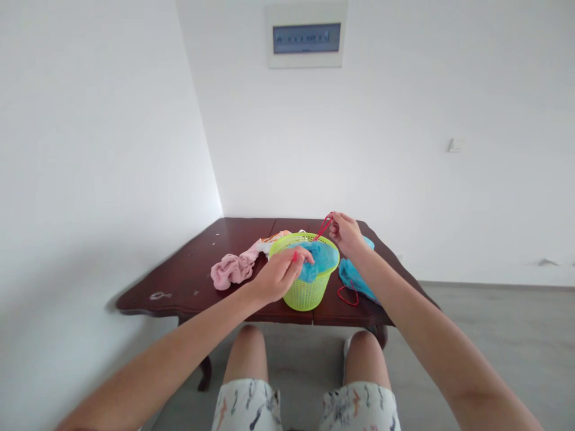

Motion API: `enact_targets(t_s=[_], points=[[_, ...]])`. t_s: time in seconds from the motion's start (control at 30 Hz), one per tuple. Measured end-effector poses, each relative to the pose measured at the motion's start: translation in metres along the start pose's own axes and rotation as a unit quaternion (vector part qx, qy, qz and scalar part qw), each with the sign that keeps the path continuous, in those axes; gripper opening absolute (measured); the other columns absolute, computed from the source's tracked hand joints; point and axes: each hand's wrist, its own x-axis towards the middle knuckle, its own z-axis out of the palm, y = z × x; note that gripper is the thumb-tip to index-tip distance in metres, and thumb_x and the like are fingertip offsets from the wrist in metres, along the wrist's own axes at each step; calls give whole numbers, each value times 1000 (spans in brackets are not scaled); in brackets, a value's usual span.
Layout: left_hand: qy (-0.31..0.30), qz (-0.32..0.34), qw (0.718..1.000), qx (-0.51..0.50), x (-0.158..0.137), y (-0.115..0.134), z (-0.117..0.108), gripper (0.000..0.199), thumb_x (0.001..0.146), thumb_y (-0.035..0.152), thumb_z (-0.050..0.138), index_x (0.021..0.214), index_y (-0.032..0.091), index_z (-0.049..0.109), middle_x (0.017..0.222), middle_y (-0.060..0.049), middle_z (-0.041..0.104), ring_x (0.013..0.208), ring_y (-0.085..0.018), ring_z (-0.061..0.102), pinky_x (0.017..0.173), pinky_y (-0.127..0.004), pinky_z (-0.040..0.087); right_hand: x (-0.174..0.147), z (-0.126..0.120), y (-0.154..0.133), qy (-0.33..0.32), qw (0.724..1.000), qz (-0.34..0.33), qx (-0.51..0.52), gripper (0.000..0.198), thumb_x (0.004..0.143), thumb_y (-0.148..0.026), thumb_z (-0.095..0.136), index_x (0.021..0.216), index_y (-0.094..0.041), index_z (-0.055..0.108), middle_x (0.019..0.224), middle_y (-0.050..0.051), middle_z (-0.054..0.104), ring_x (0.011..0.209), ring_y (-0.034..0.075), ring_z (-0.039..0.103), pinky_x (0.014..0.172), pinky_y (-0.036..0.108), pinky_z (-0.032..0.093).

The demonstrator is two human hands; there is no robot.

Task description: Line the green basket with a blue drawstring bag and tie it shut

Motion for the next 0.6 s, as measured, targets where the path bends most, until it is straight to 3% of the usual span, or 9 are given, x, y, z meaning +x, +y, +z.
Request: enact_targets(t_s=[0.07,0.13,0.17,0.23,0.3,0.37,0.43,0.5,0.6], points=[[47,-51,997,36,2,-5,-5,33,120,55,60,141,31,70,94,-3,75,79,-25,69,84,-42,59,-15,1,-1,-65,996,-32,-51,47,93,-68,90,94,-24,75,76,-2,67,62,13,58,57,25,48],[83,-75,992,60,4,-9,-9,34,114,51,73,140,30,66,97,-2,75,84,-26,70,85,-41,58,-35,3,0,-180,963,-110,-167,47,97,-68,86,116,-26,81,106,6,81,90,21,74,81,34,61],[93,-77,991,54,4,-10,-11,31,114,49,74,137,30,66,98,-2,74,88,-26,72,88,-42,59,-45,6,3,-235,926,-159,-249,50,96,-65,87,129,-28,80,123,8,82,108,26,77,96,40,62],[86,-66,994,11,-1,-10,-11,23,117,46,69,134,31,67,106,-5,77,99,-28,76,96,-45,62,-62,11,11,-295,825,-235,-421,59,93,-55,94,143,-30,75,141,11,79,131,35,72,115,52,56],[51,-43,997,-30,-11,-9,-9,23,119,44,66,139,33,68,122,-8,80,116,-30,78,107,-49,63,-71,19,21,-298,733,-255,-556,40,96,-42,93,131,-27,78,134,13,79,130,37,72,115,53,54],[47,-19,998,-32,-26,-12,-7,35,117,44,69,151,35,65,143,-12,78,138,-34,74,121,-54,59,-67,26,25,-282,685,-248,-625,8,104,-29,80,110,-24,79,119,13,80,118,36,75,105,48,55],[115,2,993,-11,-42,-24,-6,47,114,48,73,157,34,61,158,-15,72,152,-38,66,133,-60,51,-45,31,19,-242,680,-244,-647,10,110,-26,72,101,-24,77,111,14,81,109,35,77,97,45,55],[195,-10,981,5,-57,-48,-3,44,115,51,70,155,33,60,159,-16,70,155,-39,64,135,-64,49,-6,36,0,-155,703,-245,-650,16,114,-33,69,104,-24,77,104,15,81,101,35,77,93,46,54],[205,-80,975,15,-79,-98,11,35,120,53,62,149,33,61,162,-17,67,160,-39,60,139,-67,45,84,42,-45,30,750,-252,-611,28,120,-42,62,111,-21,77,101,16,79,100,36,77,96,49,56]])
